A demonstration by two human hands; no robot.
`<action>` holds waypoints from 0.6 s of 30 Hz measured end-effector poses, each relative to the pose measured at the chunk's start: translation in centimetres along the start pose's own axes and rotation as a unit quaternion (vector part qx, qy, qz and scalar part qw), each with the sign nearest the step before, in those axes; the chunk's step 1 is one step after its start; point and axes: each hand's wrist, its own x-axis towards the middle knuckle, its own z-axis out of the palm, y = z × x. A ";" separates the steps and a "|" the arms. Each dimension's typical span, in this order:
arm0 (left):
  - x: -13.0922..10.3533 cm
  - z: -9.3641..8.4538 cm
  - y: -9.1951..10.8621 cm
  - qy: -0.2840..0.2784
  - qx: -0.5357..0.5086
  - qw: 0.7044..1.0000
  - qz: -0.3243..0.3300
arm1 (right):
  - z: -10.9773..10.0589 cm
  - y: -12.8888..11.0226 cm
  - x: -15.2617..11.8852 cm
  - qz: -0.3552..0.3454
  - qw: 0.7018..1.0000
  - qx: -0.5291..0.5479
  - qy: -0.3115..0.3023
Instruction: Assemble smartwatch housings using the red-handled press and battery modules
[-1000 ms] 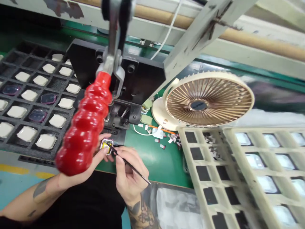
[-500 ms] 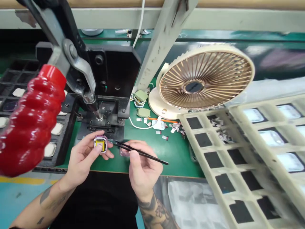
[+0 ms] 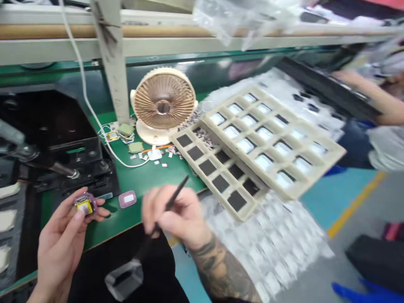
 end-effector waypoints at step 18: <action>0.0 -0.2 -0.3 -0.024 0.065 0.997 0.044 | -5.7 2.5 0.1 -0.183 0.779 -0.580 -0.150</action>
